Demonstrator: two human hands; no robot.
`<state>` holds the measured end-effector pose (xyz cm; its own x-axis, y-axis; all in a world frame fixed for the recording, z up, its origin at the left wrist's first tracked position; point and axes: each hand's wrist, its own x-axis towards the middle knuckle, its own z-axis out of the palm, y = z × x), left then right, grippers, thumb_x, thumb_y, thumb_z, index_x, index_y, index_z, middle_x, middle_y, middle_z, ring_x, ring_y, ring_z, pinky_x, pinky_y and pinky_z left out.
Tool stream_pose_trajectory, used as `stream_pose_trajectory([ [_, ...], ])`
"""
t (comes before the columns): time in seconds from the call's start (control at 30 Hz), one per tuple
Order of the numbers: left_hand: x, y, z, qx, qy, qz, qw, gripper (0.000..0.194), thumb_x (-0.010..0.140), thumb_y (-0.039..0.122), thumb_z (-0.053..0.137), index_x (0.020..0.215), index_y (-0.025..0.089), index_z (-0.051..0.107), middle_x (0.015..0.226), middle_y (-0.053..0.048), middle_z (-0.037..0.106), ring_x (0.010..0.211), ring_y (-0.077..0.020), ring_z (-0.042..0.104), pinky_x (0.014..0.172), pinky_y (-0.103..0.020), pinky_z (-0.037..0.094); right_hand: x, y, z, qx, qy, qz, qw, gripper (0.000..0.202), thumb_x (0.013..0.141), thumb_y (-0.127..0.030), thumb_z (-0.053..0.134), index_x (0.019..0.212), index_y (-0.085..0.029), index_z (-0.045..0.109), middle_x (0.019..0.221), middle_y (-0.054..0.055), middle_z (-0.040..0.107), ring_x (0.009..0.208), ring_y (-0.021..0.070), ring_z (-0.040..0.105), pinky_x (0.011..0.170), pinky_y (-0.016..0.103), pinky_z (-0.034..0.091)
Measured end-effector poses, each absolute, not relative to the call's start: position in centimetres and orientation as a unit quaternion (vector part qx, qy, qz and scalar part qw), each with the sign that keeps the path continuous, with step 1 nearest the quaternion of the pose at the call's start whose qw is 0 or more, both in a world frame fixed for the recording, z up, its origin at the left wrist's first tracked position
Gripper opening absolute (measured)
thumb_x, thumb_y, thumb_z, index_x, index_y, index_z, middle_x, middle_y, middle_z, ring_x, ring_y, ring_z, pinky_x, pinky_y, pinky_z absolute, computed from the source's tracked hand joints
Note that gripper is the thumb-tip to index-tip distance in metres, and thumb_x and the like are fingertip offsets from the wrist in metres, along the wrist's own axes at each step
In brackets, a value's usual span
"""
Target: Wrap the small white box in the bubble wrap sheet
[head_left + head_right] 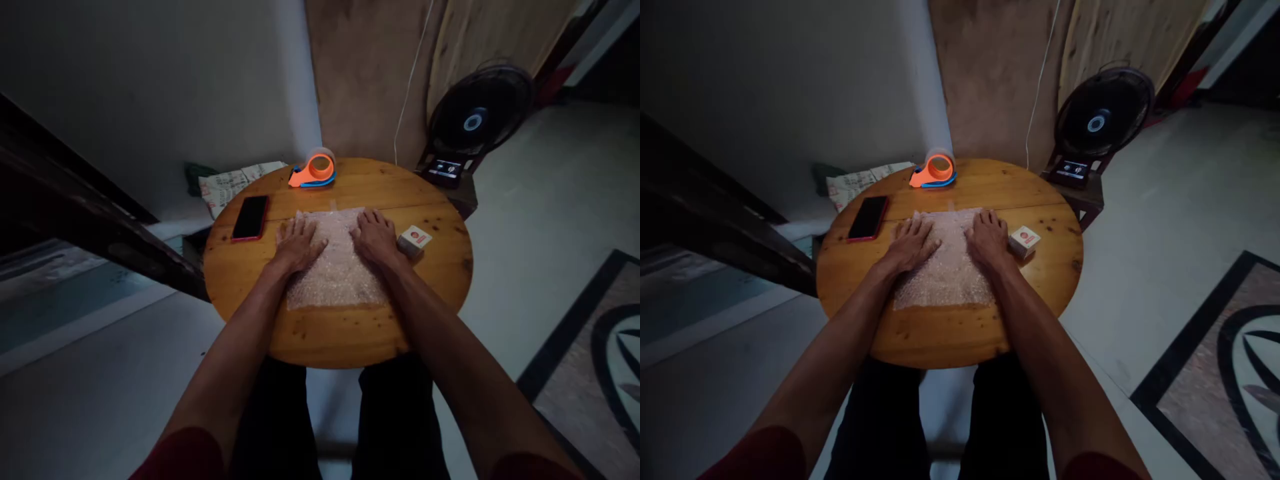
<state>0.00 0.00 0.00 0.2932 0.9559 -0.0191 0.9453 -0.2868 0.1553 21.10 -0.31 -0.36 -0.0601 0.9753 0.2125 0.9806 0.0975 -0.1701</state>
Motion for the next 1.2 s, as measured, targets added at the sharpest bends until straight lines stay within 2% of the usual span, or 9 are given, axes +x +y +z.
stream_pose_trajectory([
  [0.17,-0.2,0.0,0.1,0.807,0.585,0.05,0.063,0.075,0.091,0.069,0.018,0.151,0.025,0.029,0.163,-0.01,0.013,0.149,-0.0367,0.013,0.117,-0.059,0.01,21.1,-0.4,-0.3,-0.665,-0.733,-0.01,0.142,0.051,0.097,-0.038,0.034,0.136,-0.01,0.049,0.149,0.016,0.043,0.139,0.0323,0.032,0.108,0.048,0.027],
  [0.63,-0.5,0.0,0.4,0.797,0.597,0.063,0.068,0.072,0.093,0.065,0.023,0.151,0.024,0.029,0.163,-0.012,0.01,0.149,-0.0368,0.008,0.116,-0.061,0.01,21.0,-0.5,-0.1,-0.672,-0.728,-0.014,0.139,0.051,0.097,-0.041,0.033,0.136,-0.011,0.049,0.148,0.018,0.043,0.138,0.0325,0.033,0.107,0.048,0.028],
  [0.73,-0.8,-0.1,1.8,0.794,0.599,0.089,0.054,0.065,0.096,0.055,0.028,0.152,0.021,0.028,0.163,-0.012,0.012,0.15,-0.033,0.006,0.118,-0.056,0.013,21.0,-0.5,-0.2,-0.669,-0.729,-0.015,0.144,0.051,0.097,-0.041,0.033,0.135,-0.011,0.049,0.149,0.018,0.042,0.137,0.0326,0.034,0.107,0.048,0.027],
  [0.83,-0.5,-0.8,3.3,0.819,0.56,0.112,0.059,0.059,0.097,0.045,0.036,0.148,0.018,0.035,0.161,-0.012,0.019,0.15,-0.0279,0.013,0.12,-0.047,0.018,21.0,-0.5,-0.3,-0.671,-0.727,-0.009,0.145,0.051,0.097,-0.041,0.033,0.135,-0.012,0.049,0.148,0.019,0.043,0.138,0.0329,0.034,0.107,0.048,0.027],
  [0.9,0.3,-2.0,3.9,0.858,0.499,0.094,0.082,0.054,0.096,0.043,0.038,0.144,0.019,0.043,0.159,-0.011,0.026,0.149,-0.0245,0.018,0.12,-0.043,0.021,21.0,-0.5,-0.2,-0.671,-0.726,-0.007,0.15,0.051,0.097,-0.041,0.033,0.135,-0.012,0.049,0.147,0.019,0.044,0.138,0.0331,0.033,0.106,0.049,0.027],
  [0.97,1.5,-3.5,3.7,0.881,0.458,0.075,0.09,0.056,0.095,0.048,0.039,0.145,0.023,0.042,0.16,-0.008,0.027,0.149,-0.0236,0.02,0.12,-0.041,0.023,21.0,-0.5,-0.2,-0.671,-0.725,-0.006,0.158,0.051,0.097,-0.042,0.034,0.135,-0.011,0.05,0.147,0.019,0.044,0.138,0.0336,0.033,0.106,0.049,0.027],
  [1.03,2.6,-5.1,3.0,0.884,0.458,0.064,0.076,0.057,0.094,0.051,0.04,0.145,0.027,0.041,0.159,-0.008,0.028,0.149,-0.0275,0.02,0.119,-0.047,0.023,21.0,-0.6,-0.2,-0.671,-0.723,-0.005,0.165,0.051,0.096,-0.041,0.035,0.134,-0.011,0.051,0.147,0.019,0.044,0.137,0.0341,0.034,0.106,0.049,0.028],
  [1.1,3.5,-6.2,2.1,0.885,0.458,0.054,0.069,0.064,0.092,0.058,0.041,0.146,0.025,0.039,0.159,-0.011,0.027,0.148,-0.0335,0.018,0.118,-0.056,0.018,21.0,-0.8,-0.2,-0.672,-0.721,-0.005,0.17,0.049,0.096,-0.038,0.037,0.134,-0.01,0.05,0.147,0.019,0.043,0.137,0.0343,0.033,0.107,0.049,0.028],
  [1.2,3.9,-6.8,1.3,0.881,0.467,0.049,0.064,0.071,0.09,0.063,0.04,0.149,0.024,0.034,0.16,-0.013,0.023,0.148,-0.0338,0.017,0.118,-0.057,0.013,21.0,-1.0,0.0,-0.669,-0.722,-0.012,0.178,0.05,0.095,-0.034,0.036,0.138,-0.009,0.046,0.149,0.019,0.041,0.139,0.0335,0.031,0.108,0.048,0.027],
])
